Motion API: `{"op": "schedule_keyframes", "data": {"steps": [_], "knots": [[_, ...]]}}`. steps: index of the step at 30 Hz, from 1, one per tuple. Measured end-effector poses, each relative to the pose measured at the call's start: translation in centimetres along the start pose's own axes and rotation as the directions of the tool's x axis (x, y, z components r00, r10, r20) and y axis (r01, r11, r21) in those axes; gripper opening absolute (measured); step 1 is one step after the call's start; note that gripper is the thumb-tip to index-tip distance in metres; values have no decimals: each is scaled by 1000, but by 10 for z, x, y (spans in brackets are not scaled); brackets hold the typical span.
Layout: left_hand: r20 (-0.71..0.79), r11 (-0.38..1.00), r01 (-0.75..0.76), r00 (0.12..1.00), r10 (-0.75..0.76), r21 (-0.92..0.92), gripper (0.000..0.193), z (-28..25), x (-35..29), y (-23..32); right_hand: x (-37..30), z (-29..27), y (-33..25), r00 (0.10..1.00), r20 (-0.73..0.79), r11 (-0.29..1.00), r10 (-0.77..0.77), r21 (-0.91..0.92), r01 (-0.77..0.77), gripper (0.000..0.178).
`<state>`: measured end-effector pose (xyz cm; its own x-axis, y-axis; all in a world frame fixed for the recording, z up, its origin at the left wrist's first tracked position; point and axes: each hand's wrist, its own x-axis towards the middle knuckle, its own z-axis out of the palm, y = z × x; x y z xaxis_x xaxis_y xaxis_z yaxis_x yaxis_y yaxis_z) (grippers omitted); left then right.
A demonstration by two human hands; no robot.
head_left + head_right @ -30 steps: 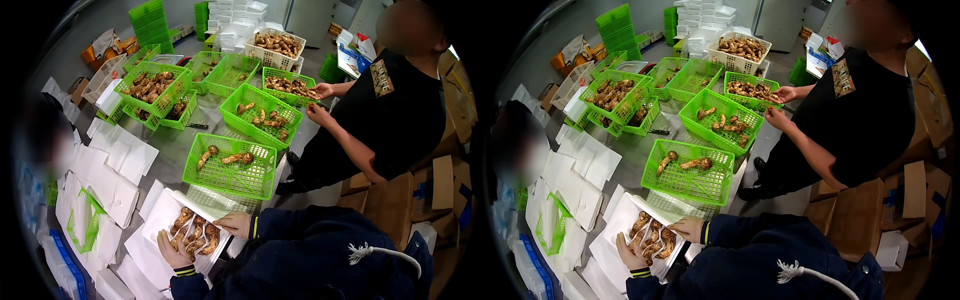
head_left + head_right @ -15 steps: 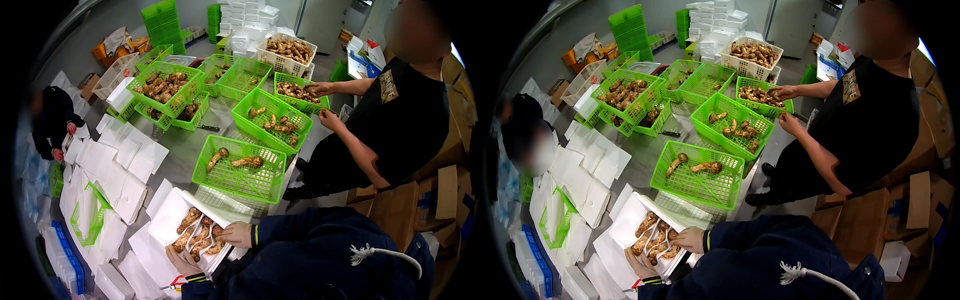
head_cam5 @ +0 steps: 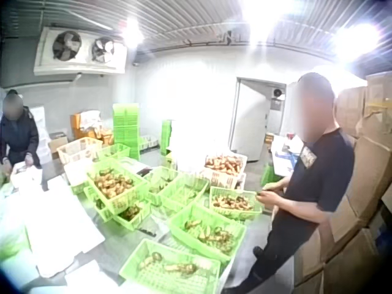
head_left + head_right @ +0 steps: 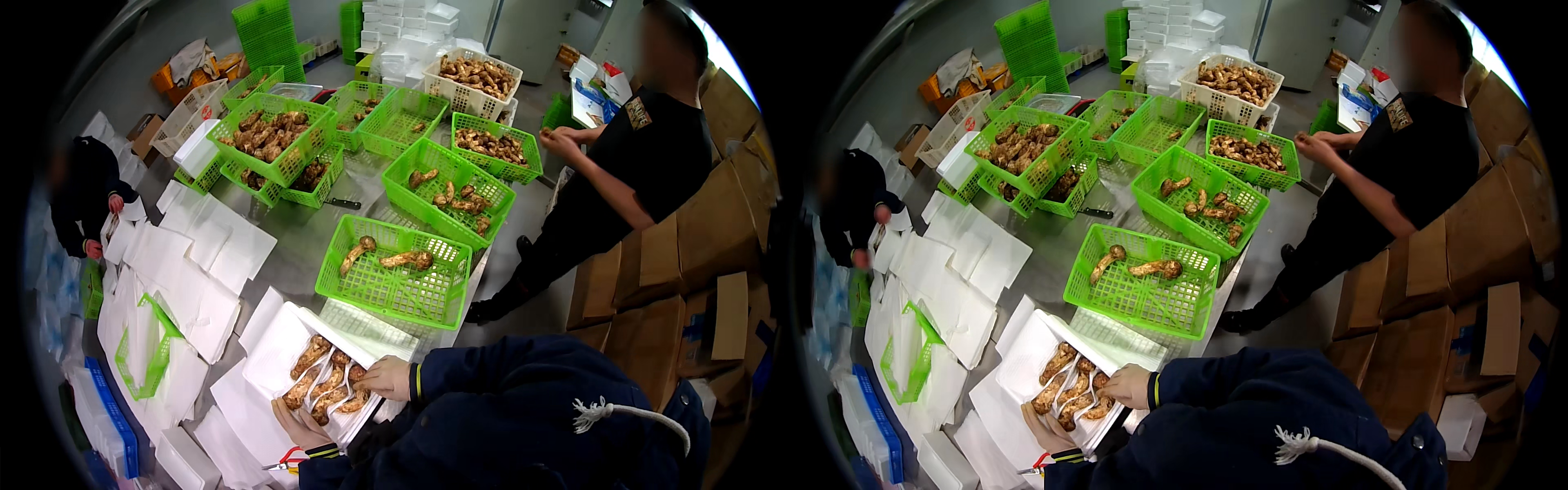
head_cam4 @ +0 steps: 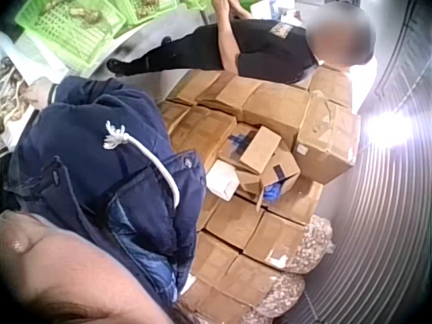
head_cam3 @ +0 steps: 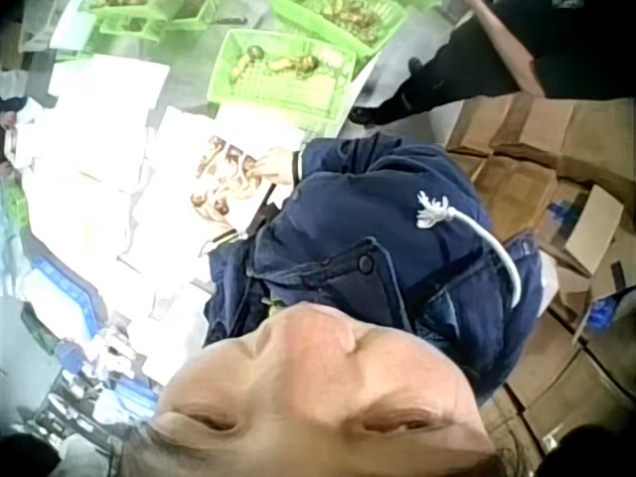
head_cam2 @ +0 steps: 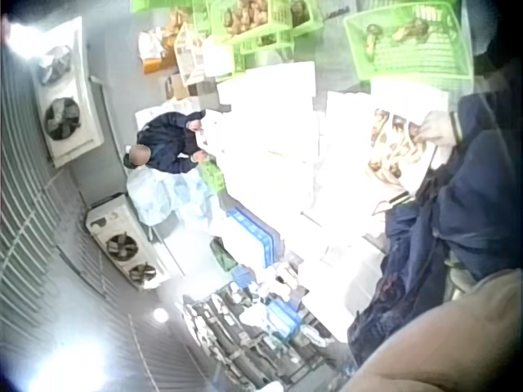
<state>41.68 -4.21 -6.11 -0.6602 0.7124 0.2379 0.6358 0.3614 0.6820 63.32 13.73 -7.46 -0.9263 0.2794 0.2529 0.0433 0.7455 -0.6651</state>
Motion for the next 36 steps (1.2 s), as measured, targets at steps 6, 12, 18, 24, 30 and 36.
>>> {"op": "schedule_keyframes", "data": {"steps": [6,12,18,24,30,36], "knots": [[-10,999,45,999,-45,-11,49,1,-2,-3,1,0,0,999,38,1000,18,17,-18,36],[-6,1000,24,1000,-24,4,49,7,-2,2,-5,0,7,999,30,1000,21,2,-21,36],[-26,1000,9,1000,-9,-1,49,4,-1,-7,6,-9,2,996,92,1000,-17,9,16,35],[-20,998,2,1000,-1,63,52,-4,9,-3,12,-27,-6,998,46,995,-31,99,26,33],[-95,998,60,994,-61,-9,53,-26,7,-9,42,-39,-16,999,-46,984,-3,181,11,22],[-196,984,144,967,-162,-106,58,-24,44,-45,110,-65,5,937,-94,871,336,409,-272,27]]}}
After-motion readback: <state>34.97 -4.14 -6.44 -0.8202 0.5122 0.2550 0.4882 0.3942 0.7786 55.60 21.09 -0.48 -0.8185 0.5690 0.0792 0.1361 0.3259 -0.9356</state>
